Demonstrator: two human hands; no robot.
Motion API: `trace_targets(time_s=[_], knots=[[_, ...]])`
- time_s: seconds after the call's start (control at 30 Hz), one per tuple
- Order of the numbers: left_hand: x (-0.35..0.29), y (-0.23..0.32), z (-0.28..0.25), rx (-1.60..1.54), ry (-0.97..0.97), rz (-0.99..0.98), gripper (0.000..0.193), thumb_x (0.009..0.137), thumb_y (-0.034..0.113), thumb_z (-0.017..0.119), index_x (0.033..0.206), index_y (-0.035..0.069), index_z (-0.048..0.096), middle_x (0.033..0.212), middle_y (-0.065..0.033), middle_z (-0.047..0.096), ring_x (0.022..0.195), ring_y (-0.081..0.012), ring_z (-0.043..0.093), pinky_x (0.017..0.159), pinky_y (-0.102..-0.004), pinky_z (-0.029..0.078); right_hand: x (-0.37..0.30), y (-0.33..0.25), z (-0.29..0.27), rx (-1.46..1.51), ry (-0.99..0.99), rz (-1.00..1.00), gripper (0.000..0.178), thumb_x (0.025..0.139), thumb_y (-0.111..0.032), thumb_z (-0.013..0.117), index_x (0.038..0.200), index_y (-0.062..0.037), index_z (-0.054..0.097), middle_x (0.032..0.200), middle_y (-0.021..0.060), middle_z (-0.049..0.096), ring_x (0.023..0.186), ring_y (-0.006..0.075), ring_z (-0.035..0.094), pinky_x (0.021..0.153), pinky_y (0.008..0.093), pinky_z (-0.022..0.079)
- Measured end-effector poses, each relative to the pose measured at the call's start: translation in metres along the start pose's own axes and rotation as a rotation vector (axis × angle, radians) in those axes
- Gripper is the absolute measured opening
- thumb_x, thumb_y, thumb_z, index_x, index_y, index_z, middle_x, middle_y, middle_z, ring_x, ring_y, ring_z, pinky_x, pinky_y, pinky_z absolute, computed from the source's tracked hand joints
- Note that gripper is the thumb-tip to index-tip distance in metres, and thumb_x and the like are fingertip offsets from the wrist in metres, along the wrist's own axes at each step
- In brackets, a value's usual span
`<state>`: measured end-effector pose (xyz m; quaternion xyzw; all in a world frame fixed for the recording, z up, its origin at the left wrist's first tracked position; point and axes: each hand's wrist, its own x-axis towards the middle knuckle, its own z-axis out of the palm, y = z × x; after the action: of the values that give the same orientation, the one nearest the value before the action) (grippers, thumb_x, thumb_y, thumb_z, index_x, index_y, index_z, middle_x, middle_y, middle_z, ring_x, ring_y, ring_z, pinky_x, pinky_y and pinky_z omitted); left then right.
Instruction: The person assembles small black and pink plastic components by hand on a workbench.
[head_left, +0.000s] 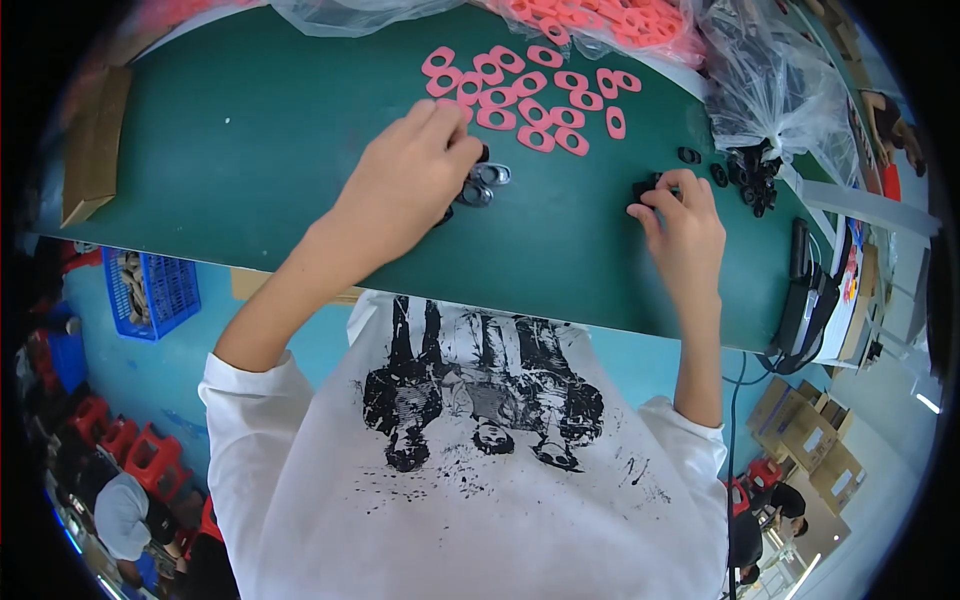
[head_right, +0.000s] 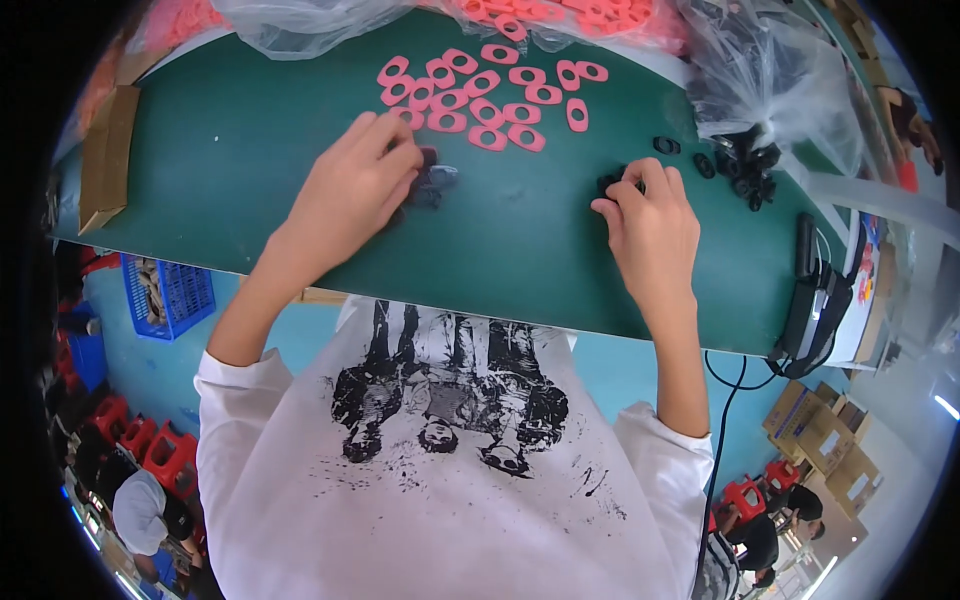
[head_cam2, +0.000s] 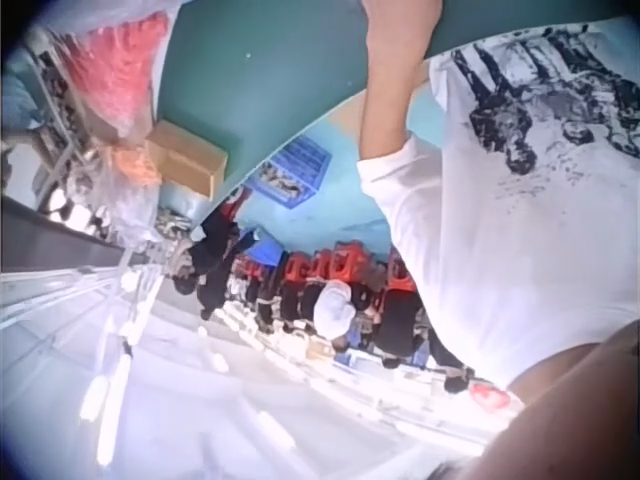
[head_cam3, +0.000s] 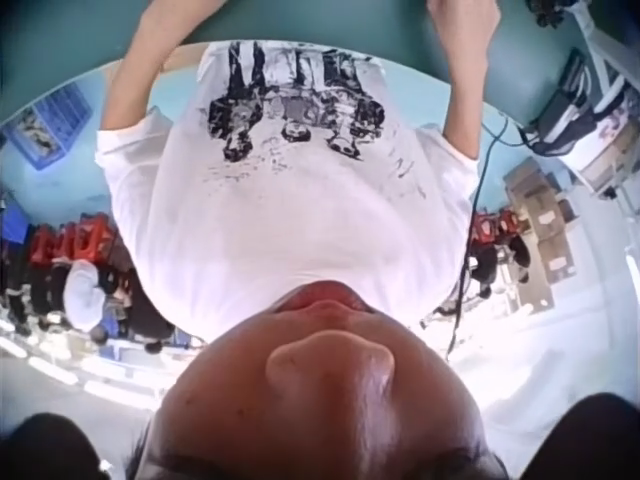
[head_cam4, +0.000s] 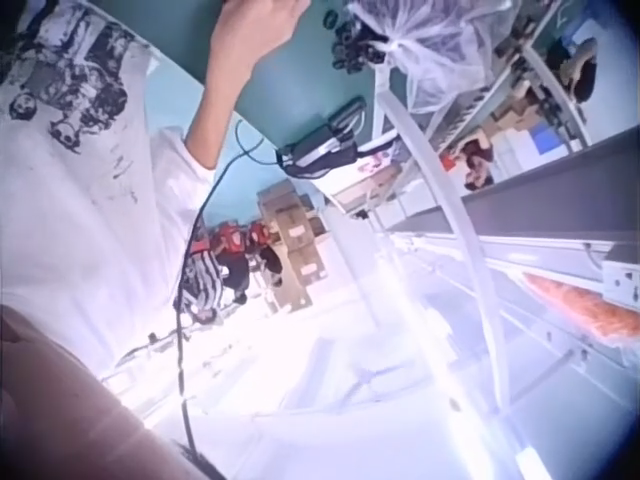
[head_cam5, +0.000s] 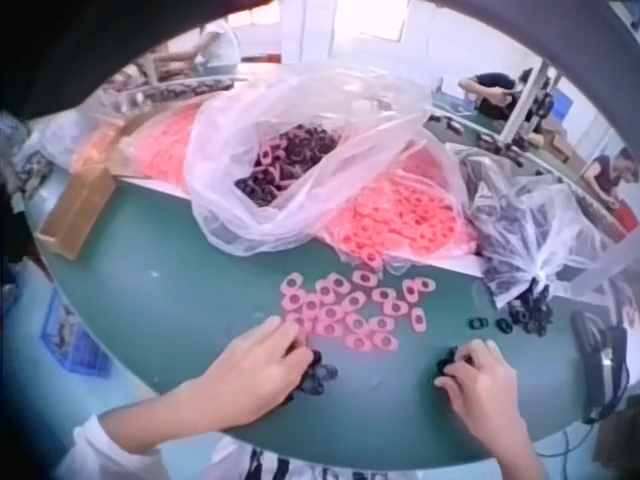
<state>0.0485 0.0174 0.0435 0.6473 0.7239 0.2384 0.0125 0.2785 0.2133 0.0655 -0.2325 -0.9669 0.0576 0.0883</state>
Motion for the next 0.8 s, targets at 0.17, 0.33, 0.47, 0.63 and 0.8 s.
trace_targets(time_s=[0.17, 0.33, 0.47, 0.63, 0.8], knots=[[-0.005, 0.000, -0.004, -0.024, -0.031, -0.012, 0.015, 0.071, 0.002, 0.066, 0.086, 0.000, 0.063, 0.093, -0.0105, 0.057, 0.091, -0.0264, 0.056, 0.076, -0.0366, 0.052, 0.012, -0.012, 0.006, 0.177, -0.026, -0.224, 0.019, 0.074, -0.007, 0.079, 0.087, -0.0034, 0.066, 0.092, 0.0060, 0.061, 0.082, 0.0242, 0.060, 0.066, 0.0367, 0.050], [-0.006, 0.003, -0.001, -0.025, -0.045, 0.026, 0.015, 0.070, 0.001, 0.065, 0.084, 0.000, 0.062, 0.092, -0.0106, 0.056, 0.091, -0.0260, 0.055, 0.076, -0.0361, 0.052, 0.026, -0.026, 0.011, 0.453, -0.149, -0.037, 0.035, 0.073, -0.003, 0.080, 0.104, -0.0018, 0.064, 0.084, 0.0078, 0.060, 0.068, 0.0203, 0.054, 0.060, 0.0314, 0.046], [-0.007, 0.004, 0.001, -0.030, -0.035, -0.002, 0.014, 0.069, 0.001, 0.065, 0.083, 0.000, 0.061, 0.091, -0.0105, 0.056, 0.091, -0.0259, 0.055, 0.075, -0.0357, 0.052, 0.029, -0.025, 0.000, 0.427, -0.297, 0.137, 0.043, 0.072, -0.006, 0.081, 0.112, -0.0026, 0.065, 0.084, 0.0061, 0.058, 0.067, 0.0199, 0.051, 0.059, 0.0309, 0.044], [-0.005, 0.003, 0.002, -0.048, -0.016, 0.029, 0.015, 0.068, 0.000, 0.065, 0.082, 0.000, 0.060, 0.089, -0.0103, 0.055, 0.089, -0.0257, 0.055, 0.073, -0.0358, 0.052, 0.031, -0.020, -0.008, 0.387, -0.178, -0.199, 0.040, 0.070, -0.007, 0.080, 0.107, -0.0025, 0.066, 0.085, 0.0052, 0.057, 0.067, 0.0224, 0.054, 0.059, 0.0337, 0.045], [-0.005, 0.003, 0.001, -0.054, -0.025, 0.033, 0.014, 0.068, 0.001, 0.064, 0.082, 0.000, 0.060, 0.088, -0.0104, 0.054, 0.088, -0.0258, 0.055, 0.072, -0.0359, 0.051, 0.037, -0.008, 0.005, 0.214, -0.172, -0.404, 0.027, 0.071, -0.007, 0.078, 0.095, -0.0028, 0.066, 0.088, 0.0075, 0.060, 0.071, 0.0273, 0.060, 0.061, 0.0375, 0.049]])
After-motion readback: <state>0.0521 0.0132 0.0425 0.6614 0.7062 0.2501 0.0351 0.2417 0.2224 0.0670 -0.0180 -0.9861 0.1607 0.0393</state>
